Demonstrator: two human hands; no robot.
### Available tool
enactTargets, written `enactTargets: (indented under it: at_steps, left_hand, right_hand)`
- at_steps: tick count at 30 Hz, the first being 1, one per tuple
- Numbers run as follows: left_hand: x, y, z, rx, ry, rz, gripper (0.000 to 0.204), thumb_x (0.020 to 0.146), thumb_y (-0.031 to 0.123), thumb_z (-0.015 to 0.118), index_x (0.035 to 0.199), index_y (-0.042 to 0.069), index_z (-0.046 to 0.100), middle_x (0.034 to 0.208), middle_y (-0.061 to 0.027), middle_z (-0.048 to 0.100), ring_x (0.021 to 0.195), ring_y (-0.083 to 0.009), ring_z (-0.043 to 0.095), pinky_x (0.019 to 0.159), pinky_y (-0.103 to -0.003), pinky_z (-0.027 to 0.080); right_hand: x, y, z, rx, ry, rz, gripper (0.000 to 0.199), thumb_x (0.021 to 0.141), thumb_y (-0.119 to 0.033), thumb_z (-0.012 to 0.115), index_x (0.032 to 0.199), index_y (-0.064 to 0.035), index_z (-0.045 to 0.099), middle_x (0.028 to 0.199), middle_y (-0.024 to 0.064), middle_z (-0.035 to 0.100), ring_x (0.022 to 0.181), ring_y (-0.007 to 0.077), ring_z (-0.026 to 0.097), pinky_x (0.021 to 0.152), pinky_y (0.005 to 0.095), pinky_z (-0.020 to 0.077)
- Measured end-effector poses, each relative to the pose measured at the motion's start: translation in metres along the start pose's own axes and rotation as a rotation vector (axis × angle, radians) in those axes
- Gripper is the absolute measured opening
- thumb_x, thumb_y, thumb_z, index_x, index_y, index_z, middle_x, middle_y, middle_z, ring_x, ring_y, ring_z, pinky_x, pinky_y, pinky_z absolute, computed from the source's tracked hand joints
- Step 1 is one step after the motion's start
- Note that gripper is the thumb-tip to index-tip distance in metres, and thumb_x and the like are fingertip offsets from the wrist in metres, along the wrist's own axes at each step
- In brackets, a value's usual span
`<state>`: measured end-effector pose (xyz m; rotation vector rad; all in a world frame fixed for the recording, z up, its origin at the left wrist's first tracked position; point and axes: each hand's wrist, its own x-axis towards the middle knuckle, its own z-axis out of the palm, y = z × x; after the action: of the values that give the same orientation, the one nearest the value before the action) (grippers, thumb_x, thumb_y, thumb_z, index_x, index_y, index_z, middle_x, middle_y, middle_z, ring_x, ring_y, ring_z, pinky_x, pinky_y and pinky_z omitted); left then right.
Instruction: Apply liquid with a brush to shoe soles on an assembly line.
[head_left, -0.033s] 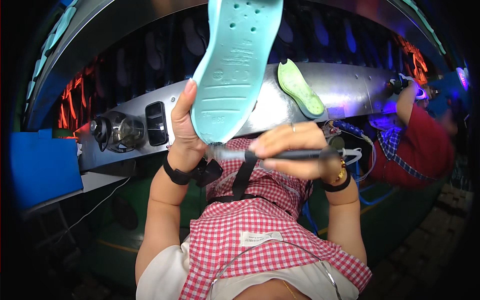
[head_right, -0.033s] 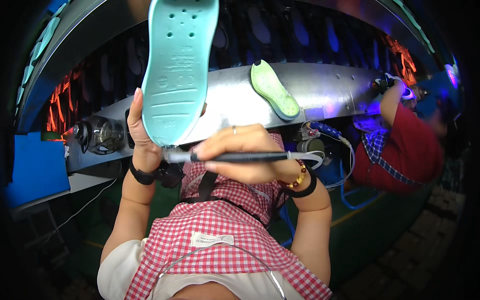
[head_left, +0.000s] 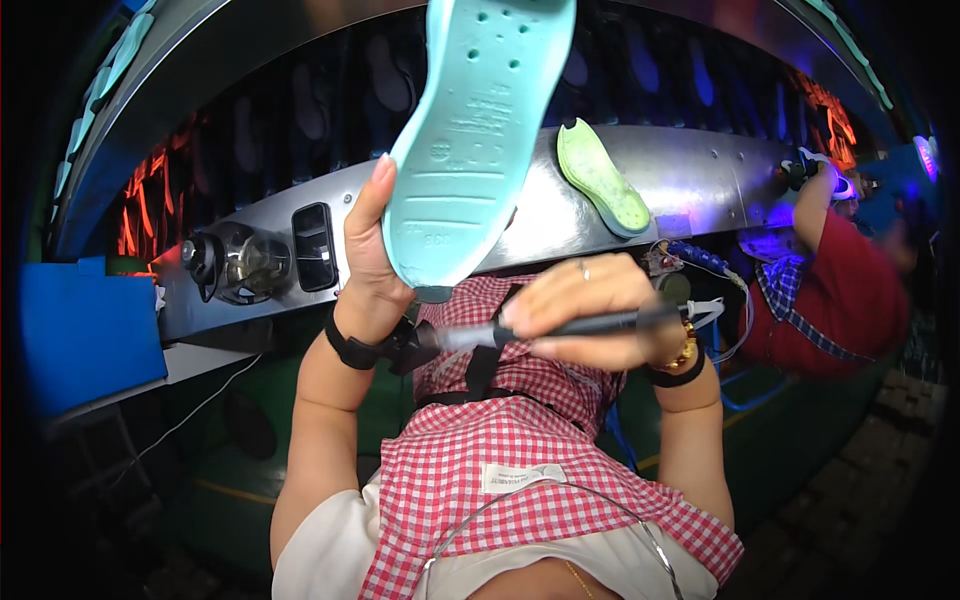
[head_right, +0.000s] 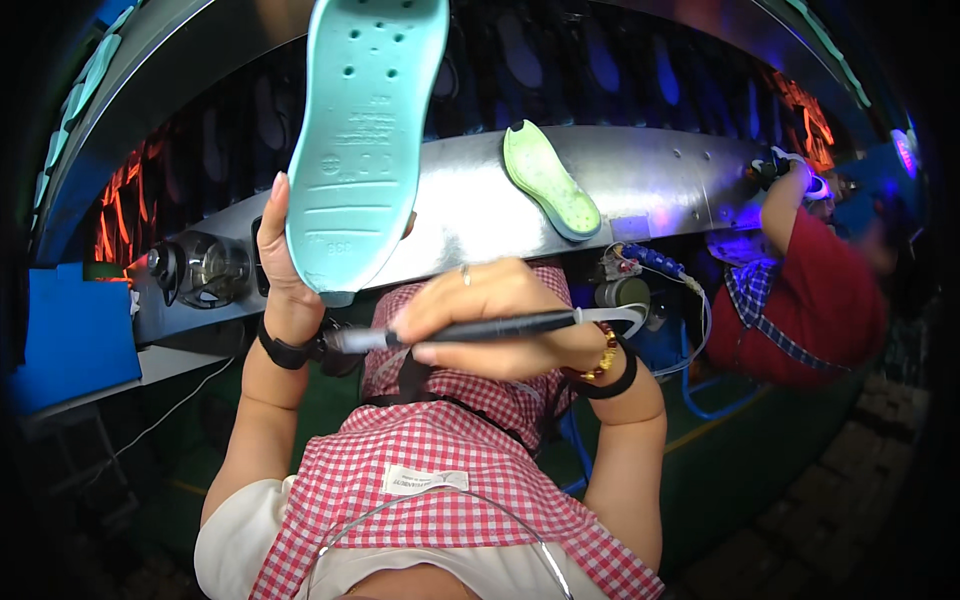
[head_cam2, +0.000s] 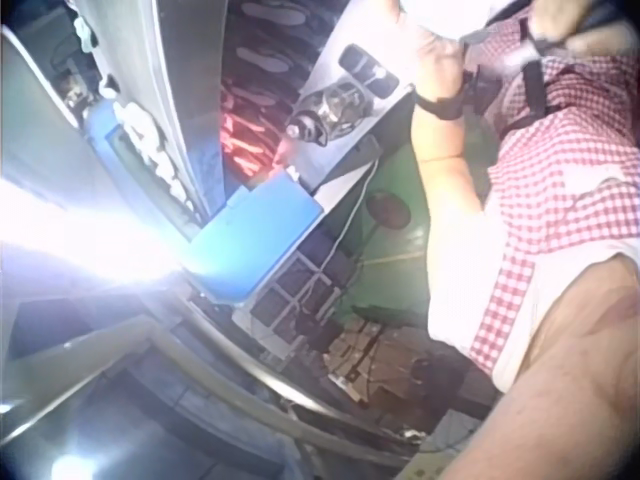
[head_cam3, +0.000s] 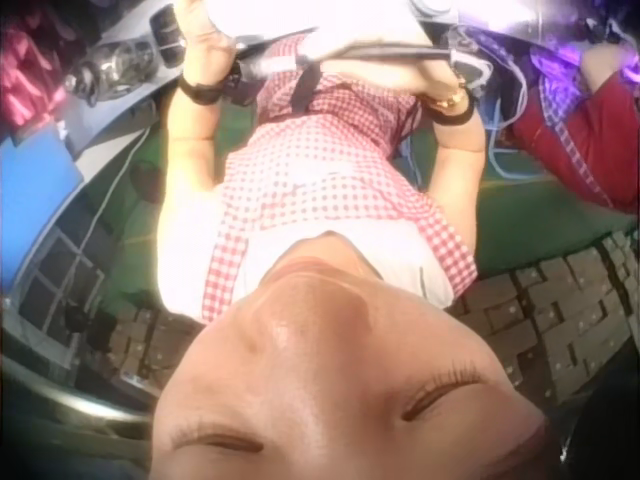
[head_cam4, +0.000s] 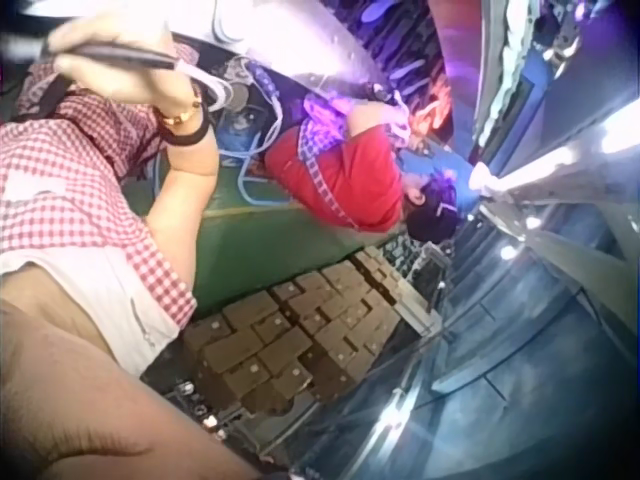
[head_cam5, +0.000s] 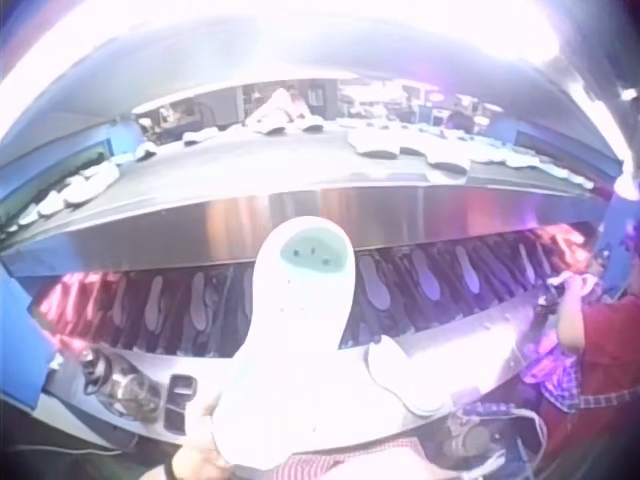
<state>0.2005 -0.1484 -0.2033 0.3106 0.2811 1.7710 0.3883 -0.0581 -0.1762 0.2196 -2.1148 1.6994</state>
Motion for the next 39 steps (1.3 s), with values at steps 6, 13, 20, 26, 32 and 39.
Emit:
enactTargets:
  at_steps: [6, 13, 20, 26, 32, 39]
  left_hand:
    - [0.003, 0.004, 0.013, 0.256, 0.195, -0.396, 0.039, 0.085, 0.022, 0.049, 0.112, -0.006, 0.048, 0.099, -0.0169, 0.059, 0.085, -0.0219, 0.061, 0.076, -0.033, 0.051]
    - [-0.004, 0.007, 0.017, 0.386, 0.227, -0.563, 0.040, 0.084, 0.022, 0.052, 0.111, -0.006, 0.048, 0.098, -0.0167, 0.058, 0.082, -0.0188, 0.061, 0.070, -0.028, 0.052]
    - [-0.011, 0.017, 0.021, 0.562, 0.203, -0.593, 0.044, 0.083, 0.023, 0.055, 0.113, -0.008, 0.047, 0.099, -0.0159, 0.058, 0.080, -0.0153, 0.062, 0.066, -0.023, 0.052]
    - [-0.017, 0.021, 0.006, 0.588, 0.262, -0.562, 0.042, 0.084, 0.024, 0.053, 0.111, -0.007, 0.048, 0.097, -0.0138, 0.059, 0.078, -0.0121, 0.061, 0.066, -0.021, 0.051]
    - [-0.018, 0.025, 0.005, 0.609, 0.296, -0.450, 0.040, 0.085, 0.023, 0.052, 0.110, -0.008, 0.049, 0.095, -0.0134, 0.059, 0.077, -0.0127, 0.061, 0.065, -0.021, 0.052]
    - [-0.010, -0.004, -0.005, 0.221, 0.331, -0.361, 0.040, 0.085, 0.021, 0.046, 0.112, -0.007, 0.046, 0.102, -0.0201, 0.057, 0.090, -0.0258, 0.059, 0.081, -0.036, 0.049]
  right_hand:
    - [0.007, -0.003, -0.025, -0.266, -0.120, 0.020, 0.018, 0.068, -0.004, 0.067, 0.085, -0.0027, 0.064, 0.088, 0.0104, 0.065, 0.083, 0.0238, 0.063, 0.072, 0.0301, 0.0478]
    - [-0.001, -0.004, -0.039, -0.335, -0.256, 0.023, 0.018, 0.071, -0.007, 0.063, 0.089, -0.0042, 0.064, 0.093, 0.0104, 0.064, 0.085, 0.0225, 0.063, 0.073, 0.0306, 0.0490]
    - [-0.007, -0.016, -0.048, -0.538, -0.274, 0.058, 0.021, 0.072, -0.009, 0.056, 0.091, -0.0093, 0.063, 0.091, 0.0049, 0.064, 0.079, 0.0215, 0.062, 0.067, 0.0293, 0.0479]
    - [-0.012, -0.019, -0.053, -0.582, -0.334, 0.150, 0.022, 0.070, -0.006, 0.061, 0.092, -0.0043, 0.061, 0.095, 0.0089, 0.063, 0.086, 0.0232, 0.061, 0.071, 0.0296, 0.0481]
    - [-0.028, -0.006, -0.055, -0.431, -0.212, 0.195, 0.023, 0.070, -0.002, 0.064, 0.093, -0.0008, 0.062, 0.095, 0.0137, 0.063, 0.088, 0.0245, 0.062, 0.077, 0.0308, 0.0482]
    - [-0.011, 0.021, -0.010, 0.126, 0.239, 0.452, 0.022, 0.076, -0.005, 0.061, 0.097, 0.0010, 0.062, 0.081, 0.0085, 0.064, 0.069, 0.0091, 0.057, 0.064, 0.0214, 0.0458]
